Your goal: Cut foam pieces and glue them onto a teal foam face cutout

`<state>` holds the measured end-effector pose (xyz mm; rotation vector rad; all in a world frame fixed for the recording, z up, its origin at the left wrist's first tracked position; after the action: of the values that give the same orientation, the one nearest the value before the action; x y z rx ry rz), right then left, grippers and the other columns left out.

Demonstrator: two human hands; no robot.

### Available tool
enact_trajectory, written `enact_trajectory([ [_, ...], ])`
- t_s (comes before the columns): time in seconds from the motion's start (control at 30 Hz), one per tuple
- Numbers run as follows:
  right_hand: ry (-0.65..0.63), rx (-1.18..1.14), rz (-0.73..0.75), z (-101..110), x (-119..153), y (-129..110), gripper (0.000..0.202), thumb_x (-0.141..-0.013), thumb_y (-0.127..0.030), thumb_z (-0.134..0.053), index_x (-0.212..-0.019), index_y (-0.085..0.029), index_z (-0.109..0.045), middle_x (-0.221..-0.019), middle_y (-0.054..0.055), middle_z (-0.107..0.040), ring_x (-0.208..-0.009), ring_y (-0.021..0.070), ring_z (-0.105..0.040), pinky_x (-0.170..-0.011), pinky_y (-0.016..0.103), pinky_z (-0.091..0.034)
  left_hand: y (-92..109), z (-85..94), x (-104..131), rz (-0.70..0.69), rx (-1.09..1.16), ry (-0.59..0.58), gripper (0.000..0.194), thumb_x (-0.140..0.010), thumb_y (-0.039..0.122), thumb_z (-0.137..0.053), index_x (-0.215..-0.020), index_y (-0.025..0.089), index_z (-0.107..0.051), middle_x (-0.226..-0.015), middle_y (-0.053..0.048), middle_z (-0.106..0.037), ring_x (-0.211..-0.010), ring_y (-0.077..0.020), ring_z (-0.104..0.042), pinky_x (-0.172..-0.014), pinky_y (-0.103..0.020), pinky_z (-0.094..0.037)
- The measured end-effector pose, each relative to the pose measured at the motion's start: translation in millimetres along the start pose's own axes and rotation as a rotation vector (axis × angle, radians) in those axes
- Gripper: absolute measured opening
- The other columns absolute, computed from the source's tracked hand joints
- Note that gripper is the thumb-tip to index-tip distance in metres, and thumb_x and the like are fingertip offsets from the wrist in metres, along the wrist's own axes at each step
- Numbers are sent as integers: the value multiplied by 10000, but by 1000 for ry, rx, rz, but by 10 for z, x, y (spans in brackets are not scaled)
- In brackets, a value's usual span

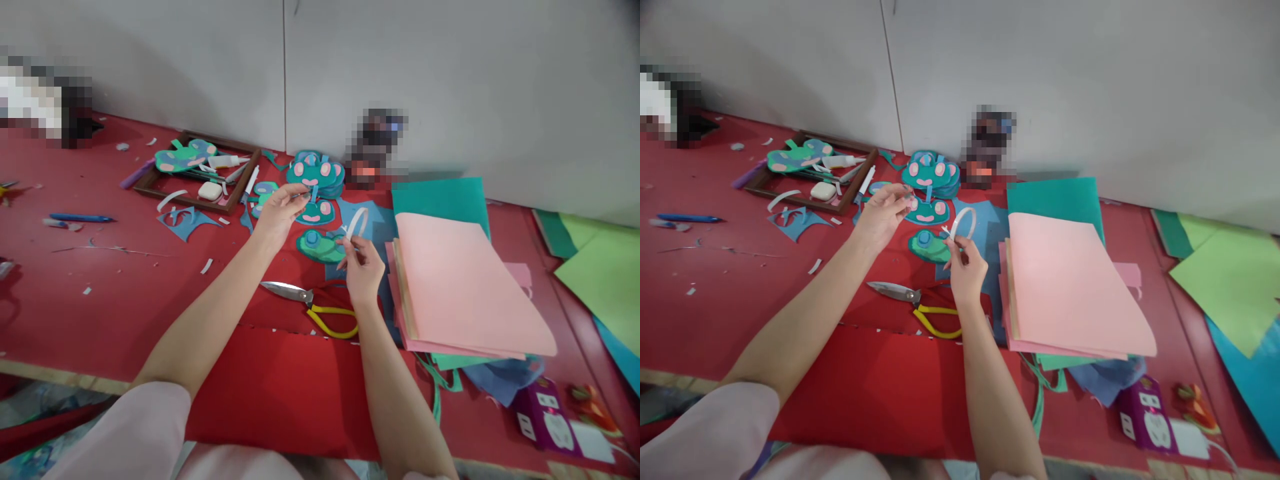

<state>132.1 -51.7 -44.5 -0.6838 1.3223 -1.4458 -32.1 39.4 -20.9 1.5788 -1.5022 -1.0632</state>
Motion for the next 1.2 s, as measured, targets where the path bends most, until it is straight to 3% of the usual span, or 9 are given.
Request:
enact_trajectory([
  [0.17,-10,21,22,-3,-4,0,270,-846,-450,-539,-870,-194,-622,-799,11,-692,-429,85,-506,-506,247,-444,-7,8,29,21,-68,-91,152,-767,287,-658,-904,221,-649,-981,-28,-687,-920,-152,-654,-793,-285,-510],
  [0.43,-19,-13,10,-6,-3,25,223,-847,-415,-554,-866,-199,-607,-811,11,-698,-418,87,-509,-501,251,-441,30,-12,-8,31,61,-91,133,-746,143,-666,-875,177,-665,-874,-33,-706,-956,-166,-663,-944,-325,-487],
  [0.57,-31,-4,10,-7,-5,24,225,-848,-412,-551,-865,-195,-610,-814,17,-697,-424,88,-513,-502,251,-442,120,36,-43,71,59,-102,152,-783,195,-651,-935,186,-657,-976,-41,-699,-1056,-175,-635,-967,-313,-484],
  [0.67,-36,-3,-1,-11,-6,22,230,-845,-411,-554,-870,-190,-614,-812,22,-698,-425,88,-517,-495,248,-441,284,141,-41,51,51,-32,228,-889,346,-506,-1009,215,-650,-1077,-34,-681,-1190,-190,-556,-975,-317,-486],
  [0.73,-29,4,-8,-14,-6,21,233,-844,-412,-556,-865,-188,-617,-802,20,-700,-421,86,-516,-488,246,-439,416,264,-27,-46,71,90,333,-938,374,-360,-1059,255,-647,-1143,9,-662,-1294,-175,-453,-999,-310,-472],
  [0.87,-37,17,-14,-24,-1,20,249,-840,-423,-553,-863,-184,-618,-801,23,-704,-418,83,-513,-483,243,-441,572,502,-12,-259,141,167,392,-898,175,-328,-1087,307,-645,-1296,127,-559,-1412,-73,-202,-1093,-203,-357],
  [1.07,-53,25,-22,-37,5,38,267,-842,-438,-539,-866,-183,-613,-809,31,-709,-419,88,-513,-490,248,-454,505,512,-74,-250,326,166,394,-907,123,-368,-1132,361,-587,-1211,149,-608,-1300,-14,-403,-1028,-139,-396],
  [1.13,-57,21,-18,-39,6,43,258,-842,-432,-543,-862,-185,-615,-807,29,-708,-420,91,-515,-490,251,-454,489,511,-90,-259,314,151,331,-948,185,-360,-1071,362,-612,-1150,164,-629,-1237,14,-460,-1010,-100,-382],
  [1.2,-60,19,-16,-39,6,45,256,-841,-430,-543,-858,-186,-616,-802,29,-707,-418,93,-514,-489,254,-453,488,541,-100,-274,203,115,257,-956,332,-386,-1027,379,-629,-1053,149,-667,-1161,-21,-530,-978,-135,-412],
])
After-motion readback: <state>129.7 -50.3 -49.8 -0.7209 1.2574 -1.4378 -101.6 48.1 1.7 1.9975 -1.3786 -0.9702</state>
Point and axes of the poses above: each hand's wrist, its own x-axis away from the middle knuckle, its own z-axis out of the back of the hand, y = z × x, the point moved 1 cm from there along -x, towards the middle knuckle
